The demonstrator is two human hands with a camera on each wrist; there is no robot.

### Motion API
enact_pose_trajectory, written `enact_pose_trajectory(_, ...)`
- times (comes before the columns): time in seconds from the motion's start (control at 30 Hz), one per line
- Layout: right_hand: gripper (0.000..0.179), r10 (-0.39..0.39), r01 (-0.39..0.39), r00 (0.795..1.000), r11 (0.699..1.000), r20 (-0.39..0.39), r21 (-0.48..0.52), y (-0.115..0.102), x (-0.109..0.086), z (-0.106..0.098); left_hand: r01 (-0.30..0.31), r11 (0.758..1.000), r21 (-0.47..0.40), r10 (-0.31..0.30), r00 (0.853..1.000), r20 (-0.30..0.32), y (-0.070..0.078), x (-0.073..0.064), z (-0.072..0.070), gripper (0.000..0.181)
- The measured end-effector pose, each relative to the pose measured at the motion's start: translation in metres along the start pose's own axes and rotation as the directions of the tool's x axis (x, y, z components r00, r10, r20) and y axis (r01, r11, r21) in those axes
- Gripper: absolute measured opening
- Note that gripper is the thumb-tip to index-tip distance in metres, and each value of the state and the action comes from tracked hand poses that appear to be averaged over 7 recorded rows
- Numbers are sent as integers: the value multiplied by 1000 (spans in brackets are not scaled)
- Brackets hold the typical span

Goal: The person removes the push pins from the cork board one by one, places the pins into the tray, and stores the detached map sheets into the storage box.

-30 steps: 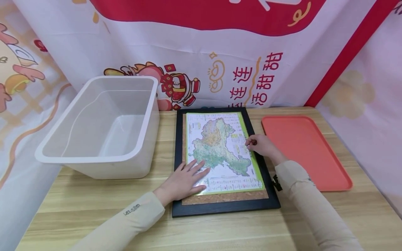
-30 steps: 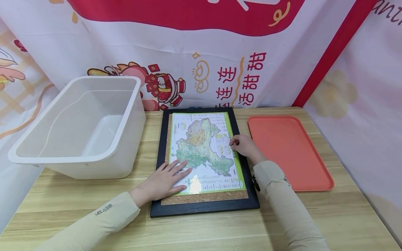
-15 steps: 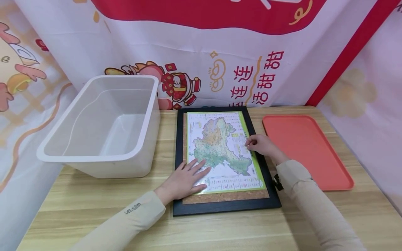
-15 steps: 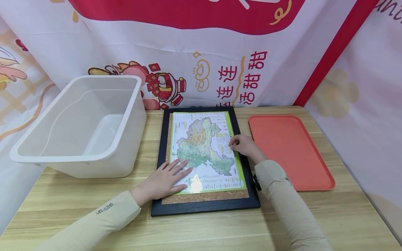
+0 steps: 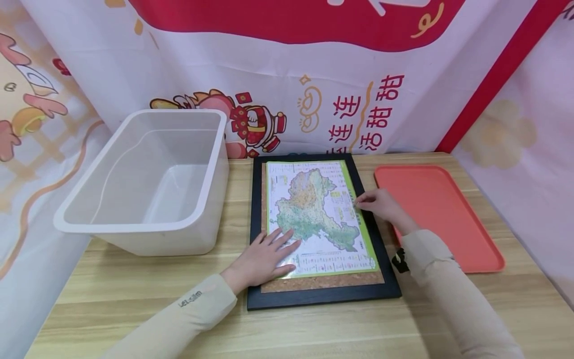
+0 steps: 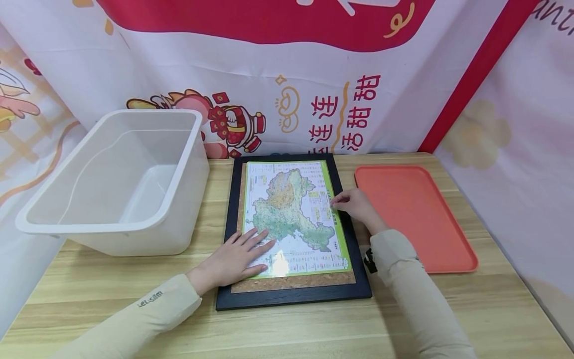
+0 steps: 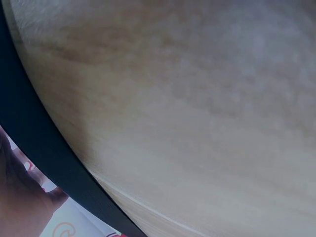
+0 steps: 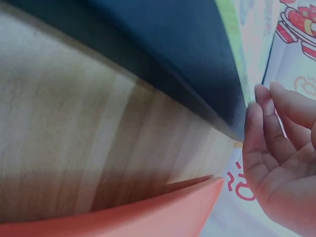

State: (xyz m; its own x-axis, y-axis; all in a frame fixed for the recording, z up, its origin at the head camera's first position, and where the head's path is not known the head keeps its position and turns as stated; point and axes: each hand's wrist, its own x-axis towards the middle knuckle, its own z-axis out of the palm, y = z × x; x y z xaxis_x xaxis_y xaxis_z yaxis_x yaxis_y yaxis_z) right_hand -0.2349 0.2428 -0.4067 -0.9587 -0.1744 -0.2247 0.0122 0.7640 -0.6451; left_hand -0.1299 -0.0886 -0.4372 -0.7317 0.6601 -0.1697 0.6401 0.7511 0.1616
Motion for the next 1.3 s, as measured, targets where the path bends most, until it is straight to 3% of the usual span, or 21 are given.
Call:
enact_pose_trajectory(0.23,36,138,-140,990,977,27,161,-5,-7,-12,-3,1000,-2,3,1000,0,0,0,0,60)
enact_pose_trajectory(0.53,50,151,-158,987,924,45,348,2,-14,-33,1,1000,-1,-1,1000,-1,0,-1,0,60)
enact_pose_trajectory(0.8,55,193,-184,981,891,21,415,14,-18,-50,7,1000,-3,-7,1000,2,0,0,0,60)
enact_pose_trajectory(1.07,60,204,-189,979,886,10,424,29,-23,-61,9,1000,1,-9,1000,4,0,0,2,60)
enact_pose_trajectory(1.3,57,210,-176,977,856,-16,485,40,-27,-67,8,1000,-6,-8,1000,7,0,1,1,61)
